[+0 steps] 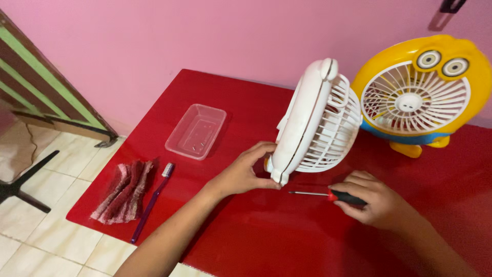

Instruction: The person uses a screwdriver to remove screws from the back of a white turtle-shaped fan. They then detach the rear casing to expose the internal components.

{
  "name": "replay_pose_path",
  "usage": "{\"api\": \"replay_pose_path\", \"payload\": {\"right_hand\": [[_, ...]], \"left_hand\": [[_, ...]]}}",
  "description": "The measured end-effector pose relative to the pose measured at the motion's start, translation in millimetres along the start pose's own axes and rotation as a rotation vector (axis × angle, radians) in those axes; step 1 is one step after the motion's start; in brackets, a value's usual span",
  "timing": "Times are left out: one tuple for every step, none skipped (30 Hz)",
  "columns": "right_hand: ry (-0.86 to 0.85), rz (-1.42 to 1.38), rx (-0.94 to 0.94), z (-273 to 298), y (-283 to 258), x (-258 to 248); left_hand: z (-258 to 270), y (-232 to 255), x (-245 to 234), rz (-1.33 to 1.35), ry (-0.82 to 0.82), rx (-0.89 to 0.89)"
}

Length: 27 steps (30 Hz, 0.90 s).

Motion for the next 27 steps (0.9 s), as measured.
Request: {"api": "replay_pose_path", "payload": {"right_hand": [[0.03,0.037,-0.07,-3.2,-1.3,0.8],[0.027,0.055,-0.082,-6.2,-0.5,2.9],[0.025,0.074,-0.092,-8.2,0.6,4.8],[0.023,0.093,-0.103,-9.5,1.7,7.5],[-0.006,0.08,-0.044,-9.4,3.8,11.9],[-0.035,0.068,0.015,-8.0,5.5,16.7],[-0.063,0.057,0.075,-5.9,7.2,21.8],[-0.064,0.07,0.108,-3.8,8.7,25.1],[-0.066,0.084,0.138,-2.7,11.2,27.7],[-0.067,0.099,0.167,-2.5,14.1,30.8],[-0.09,0.102,0.23,-0.5,16.7,35.2],[-0.112,0.107,0.292,1.6,19.2,39.1],[-0.129,0.112,0.356,2.8,21.5,43.0],[-0.119,0.127,0.359,3.0,21.3,46.8],[-0.101,0.143,0.365,2.2,20.6,52.1],[-0.084,0.16,0.37,1.8,20.1,56.2],[-0.039,0.121,0.31,1.3,17.9,59.0],[0.007,0.082,0.251,0.3,16.3,61.6],[0.052,0.045,0.191,0.1,14.8,62.4],[0.062,0.027,0.18,0.5,14.6,63.5],[0.074,0.009,0.165,-1.1,15.1,64.9],[0.087,-0.008,0.151,-2.5,16.0,65.2],[0.097,0.001,0.136,-3.3,16.2,66.7],[0.108,0.01,0.12,-4.7,16.6,68.6],[0.118,0.019,0.105,-4.1,15.8,69.4],[0.078,0.025,0.151,-1.6,15.7,70.5],[0.045,0.035,0.195,-1.0,16.3,71.4]], "left_hand": [[-0.1,-3.4,-1.8,0.056,-0.029,-0.053],[1.5,-4.6,-4.0,0.068,-0.028,-0.039],[3.4,-5.7,-5.8,0.081,-0.029,-0.024],[5.0,-6.9,-7.5,0.094,-0.03,-0.01],[5.9,-8.5,-8.8,0.082,-0.034,0.001],[6.4,-10.3,-10.0,0.07,-0.038,0.012],[6.8,-12.3,-11.2,0.058,-0.045,0.022],[7.4,-14.4,-12.3,0.09,-0.045,0.036],[8.1,-16.7,-14.0,0.121,-0.043,0.05],[8.6,-19.5,-15.7,0.153,-0.042,0.065],[9.1,-23.4,-16.3,0.225,-0.046,0.06],[8.8,-27.3,-16.9,0.298,-0.05,0.056],[9.4,-30.3,-17.3,0.368,-0.058,0.054],[11.4,-33.0,-16.6,0.354,-0.043,0.041],[11.7,-35.2,-16.7,0.337,-0.034,0.031],[12.2,-37.1,-16.1,0.32,-0.025,0.021],[12.2,-38.5,-16.1,0.333,-0.029,0.029],[12.6,-39.9,-16.8,0.346,-0.033,0.036],[12.9,-41.4,-16.9,0.36,-0.037,0.045],[13.2,-43.1,-16.4,0.313,-0.027,0.051],[12.9,-44.6,-16.3,0.264,-0.015,0.06],[12.4,-46.3,-16.0,0.214,-0.004,0.068],[13.1,-48.5,-16.0,0.184,0.003,0.073],[13.1,-50.8,-16.3,0.153,0.009,0.078],[13.6,-52.8,-15.5,0.123,0.016,0.083],[14.6,-54.2,-12.8,0.21,0.008,0.095],[13.5,-55.0,-11.3,0.293,-0.002,0.111]]}}
Point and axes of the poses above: each hand's wrist, its own z-axis away from the middle knuckle, its own x-axis out of the palm, y = z × x, the point moved 3 cm from there along -z, towards the middle knuckle, and after that the axes turned 12 degrees about z, right-handed, at the moved point
